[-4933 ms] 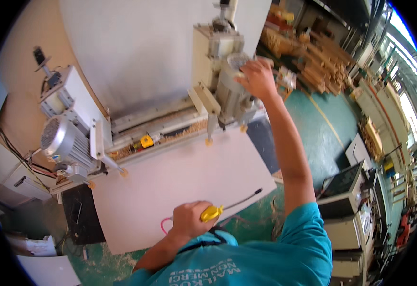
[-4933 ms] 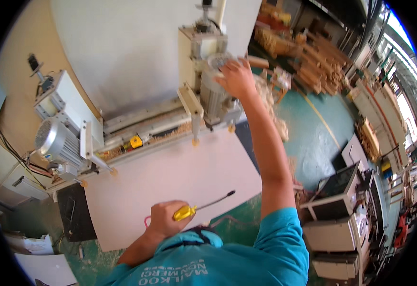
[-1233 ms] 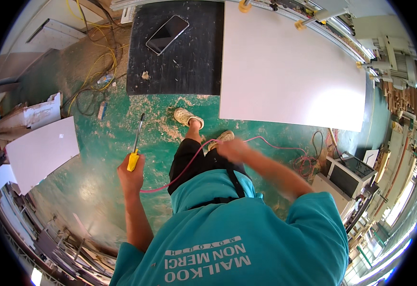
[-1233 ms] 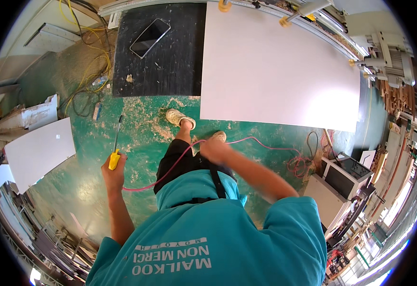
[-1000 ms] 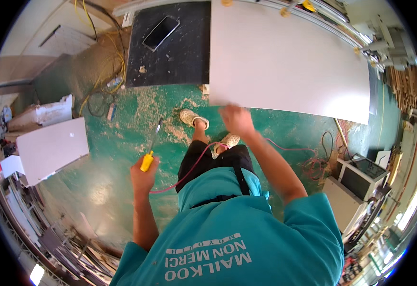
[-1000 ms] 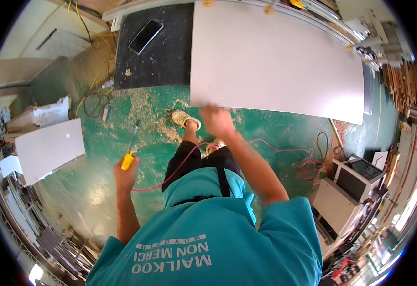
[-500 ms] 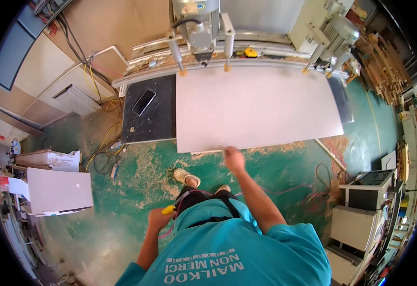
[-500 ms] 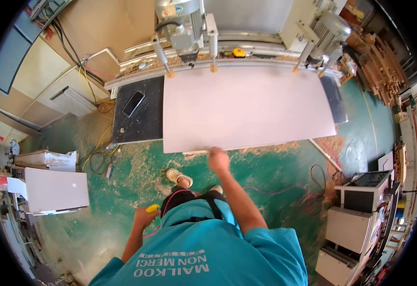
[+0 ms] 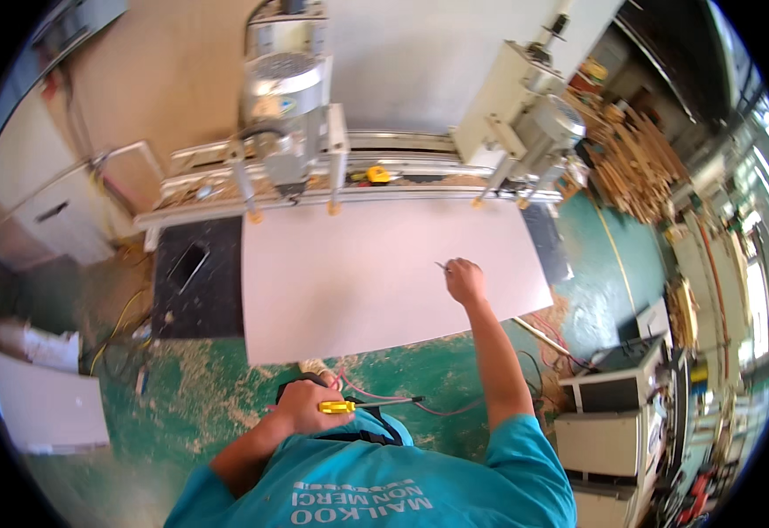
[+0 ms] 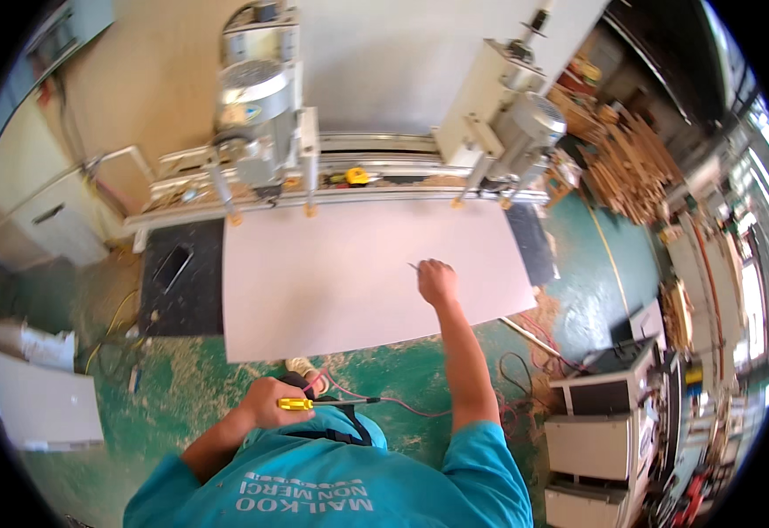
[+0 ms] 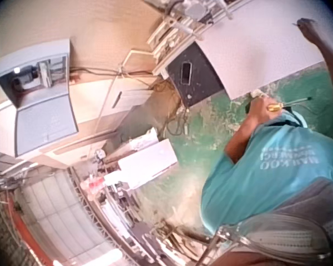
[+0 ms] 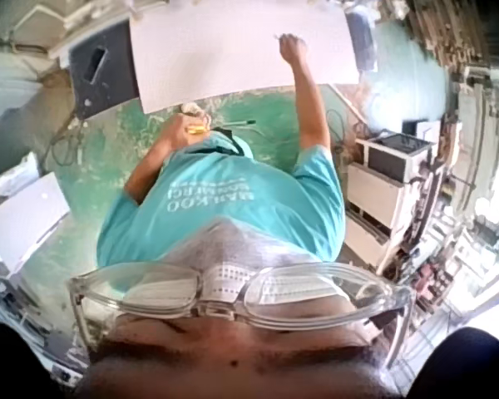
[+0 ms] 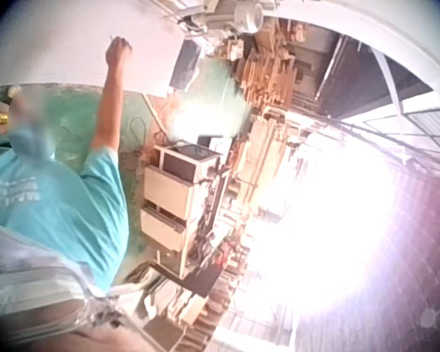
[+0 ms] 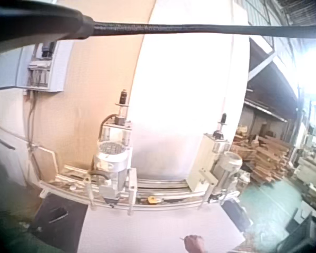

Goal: The person places a wood panel onto a machine, aligns it using a ruler, and uses the machine to drill holes into the panel. They repeat this process with several panels, moving them to a stack and blowing away wood chips with an air gun.

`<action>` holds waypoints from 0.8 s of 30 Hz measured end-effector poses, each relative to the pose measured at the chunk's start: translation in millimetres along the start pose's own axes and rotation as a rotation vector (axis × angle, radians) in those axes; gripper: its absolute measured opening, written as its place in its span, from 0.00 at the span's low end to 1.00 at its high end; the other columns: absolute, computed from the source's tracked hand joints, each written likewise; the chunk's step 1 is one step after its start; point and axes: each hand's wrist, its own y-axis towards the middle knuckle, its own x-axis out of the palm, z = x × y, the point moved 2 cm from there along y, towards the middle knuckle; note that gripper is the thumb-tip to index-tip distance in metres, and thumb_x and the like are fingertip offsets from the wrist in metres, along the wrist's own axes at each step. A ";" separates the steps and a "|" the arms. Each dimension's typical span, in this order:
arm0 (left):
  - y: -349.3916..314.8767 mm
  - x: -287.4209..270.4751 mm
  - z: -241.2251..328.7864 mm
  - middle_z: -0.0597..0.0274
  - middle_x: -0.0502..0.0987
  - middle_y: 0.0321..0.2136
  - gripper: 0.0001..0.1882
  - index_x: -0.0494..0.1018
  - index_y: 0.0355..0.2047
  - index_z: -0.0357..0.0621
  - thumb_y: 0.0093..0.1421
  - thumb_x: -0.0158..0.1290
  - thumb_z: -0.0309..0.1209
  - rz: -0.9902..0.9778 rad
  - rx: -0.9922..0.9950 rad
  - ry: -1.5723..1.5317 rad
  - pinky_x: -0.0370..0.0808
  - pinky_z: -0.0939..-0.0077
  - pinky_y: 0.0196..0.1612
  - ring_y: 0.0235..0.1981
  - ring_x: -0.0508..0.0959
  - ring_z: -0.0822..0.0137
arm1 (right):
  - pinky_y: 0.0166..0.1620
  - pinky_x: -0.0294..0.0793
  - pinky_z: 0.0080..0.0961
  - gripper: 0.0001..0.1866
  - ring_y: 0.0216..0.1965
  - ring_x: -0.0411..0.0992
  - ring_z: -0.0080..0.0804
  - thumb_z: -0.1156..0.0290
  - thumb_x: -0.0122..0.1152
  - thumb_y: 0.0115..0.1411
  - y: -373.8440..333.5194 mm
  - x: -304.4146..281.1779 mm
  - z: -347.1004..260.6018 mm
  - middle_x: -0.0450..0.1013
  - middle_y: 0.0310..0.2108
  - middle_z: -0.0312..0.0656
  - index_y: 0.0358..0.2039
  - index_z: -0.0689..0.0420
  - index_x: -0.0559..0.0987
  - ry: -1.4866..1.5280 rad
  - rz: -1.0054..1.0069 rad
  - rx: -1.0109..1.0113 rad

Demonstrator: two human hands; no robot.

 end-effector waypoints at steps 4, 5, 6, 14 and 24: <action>62.9 -5.7 -4.9 0.59 0.79 0.20 0.18 0.80 0.23 0.51 0.49 0.61 0.53 0.105 -0.037 0.050 0.75 0.62 0.29 0.24 0.79 0.53 | 0.39 0.74 0.42 0.07 0.33 0.75 0.43 0.70 0.53 0.57 51.3 -17.5 33.8 0.75 0.27 0.43 0.24 0.55 0.76 -0.182 -0.041 -0.070; 79.0 -10.1 -5.5 0.59 0.79 0.20 0.18 0.80 0.23 0.51 0.49 0.62 0.52 0.060 0.025 0.001 0.75 0.62 0.29 0.24 0.79 0.53 | 0.39 0.74 0.42 0.07 0.33 0.76 0.42 0.69 0.52 0.57 69.2 -28.3 47.8 0.75 0.26 0.43 0.25 0.54 0.77 -0.200 -0.041 -0.040; 91.0 -14.9 -4.9 0.59 0.79 0.20 0.17 0.80 0.23 0.51 0.49 0.62 0.51 0.018 0.078 -0.052 0.75 0.63 0.29 0.24 0.79 0.53 | 0.39 0.74 0.42 0.06 0.32 0.76 0.43 0.69 0.53 0.57 87.7 -39.9 64.6 0.75 0.26 0.43 0.26 0.54 0.77 -0.230 0.014 0.010; 205.0 -29.3 -3.1 0.58 0.77 0.19 0.11 0.79 0.24 0.45 0.52 0.64 0.39 0.233 -0.074 -0.313 0.73 0.67 0.28 0.21 0.77 0.57 | 0.39 0.76 0.42 0.07 0.35 0.76 0.47 0.66 0.59 0.55 221.2 -201.7 151.7 0.77 0.31 0.45 0.31 0.52 0.81 -0.289 0.577 0.204; 413.0 36.4 10.2 0.77 0.64 0.16 0.13 0.73 0.26 0.47 0.60 0.62 0.40 0.592 -0.428 -1.178 0.57 0.82 0.18 0.16 0.61 0.83 | 0.50 0.67 0.45 0.12 0.47 0.72 0.43 0.59 0.56 0.61 329.1 -228.6 248.8 0.76 0.43 0.41 0.37 0.52 0.81 -0.484 0.678 0.106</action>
